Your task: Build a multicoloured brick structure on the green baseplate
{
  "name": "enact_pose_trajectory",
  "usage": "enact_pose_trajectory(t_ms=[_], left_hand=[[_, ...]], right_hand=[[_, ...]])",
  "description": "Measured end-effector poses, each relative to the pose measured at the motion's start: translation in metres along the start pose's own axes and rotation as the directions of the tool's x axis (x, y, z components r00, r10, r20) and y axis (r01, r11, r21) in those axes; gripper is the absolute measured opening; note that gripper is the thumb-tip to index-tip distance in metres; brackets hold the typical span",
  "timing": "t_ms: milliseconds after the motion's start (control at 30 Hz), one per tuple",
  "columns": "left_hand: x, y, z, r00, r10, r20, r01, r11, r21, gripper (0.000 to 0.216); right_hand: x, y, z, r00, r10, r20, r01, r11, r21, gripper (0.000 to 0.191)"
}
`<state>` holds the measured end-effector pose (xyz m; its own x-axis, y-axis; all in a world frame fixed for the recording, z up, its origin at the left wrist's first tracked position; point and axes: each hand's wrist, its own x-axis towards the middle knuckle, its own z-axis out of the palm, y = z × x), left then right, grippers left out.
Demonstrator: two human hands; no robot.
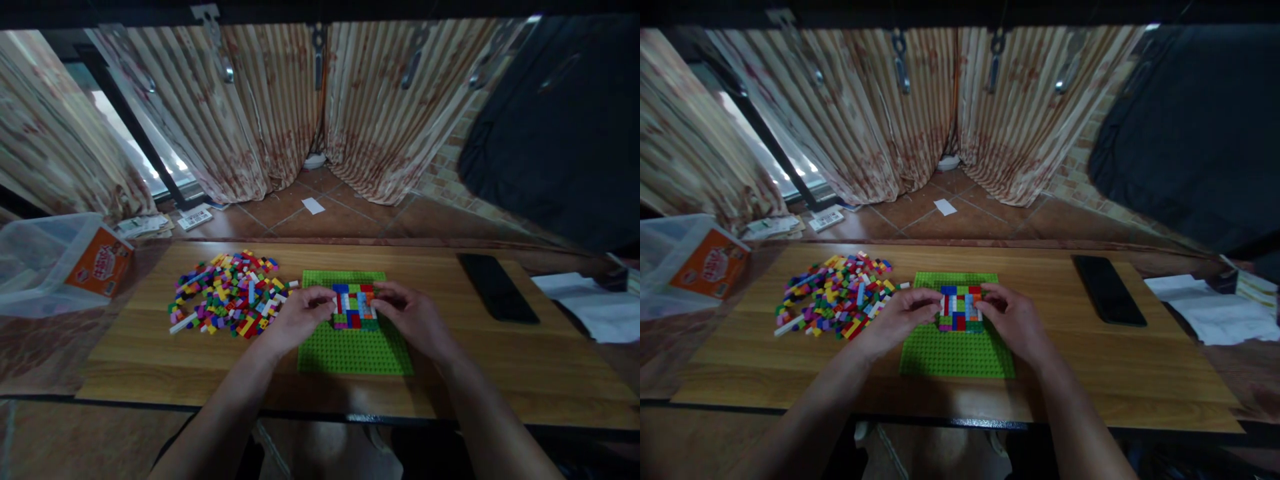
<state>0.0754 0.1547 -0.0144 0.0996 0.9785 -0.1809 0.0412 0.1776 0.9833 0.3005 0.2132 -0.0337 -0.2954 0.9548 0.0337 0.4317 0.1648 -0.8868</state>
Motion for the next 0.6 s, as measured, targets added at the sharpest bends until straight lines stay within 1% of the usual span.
enact_pose_trajectory(t_ms=[100,200,267,333,500,600], left_hand=[[-0.001,0.000,-0.001,1.000,0.012,-0.008,-0.012,1.000,-0.003,0.022],[-0.001,-0.001,-0.002,0.999,0.023,-0.033,-0.023,1.000,0.005,0.022],[-0.001,-0.003,-0.003,0.999,0.027,-0.039,-0.027,1.000,0.014,0.022],[-0.001,-0.003,-0.004,0.999,0.031,-0.041,-0.030,0.999,0.019,0.021],[-0.002,-0.002,-0.004,0.998,0.030,-0.056,-0.029,0.999,0.017,0.020],[-0.003,-0.001,-0.004,0.998,0.031,-0.053,-0.030,0.999,0.012,0.020]], right_hand=[[0.005,0.003,-0.002,0.994,0.046,-0.097,-0.050,0.998,-0.031,0.041],[0.011,0.006,0.000,0.985,0.094,-0.141,-0.099,0.995,-0.029,0.044],[0.015,0.007,0.003,0.984,0.093,-0.152,-0.105,0.992,-0.074,0.043],[0.017,0.005,0.007,0.986,0.064,-0.156,-0.086,0.987,-0.137,0.041],[0.018,0.001,0.012,0.993,0.016,-0.120,-0.046,0.966,-0.253,0.041],[0.016,0.001,0.014,0.992,-0.002,-0.123,-0.037,0.947,-0.320,0.042]])
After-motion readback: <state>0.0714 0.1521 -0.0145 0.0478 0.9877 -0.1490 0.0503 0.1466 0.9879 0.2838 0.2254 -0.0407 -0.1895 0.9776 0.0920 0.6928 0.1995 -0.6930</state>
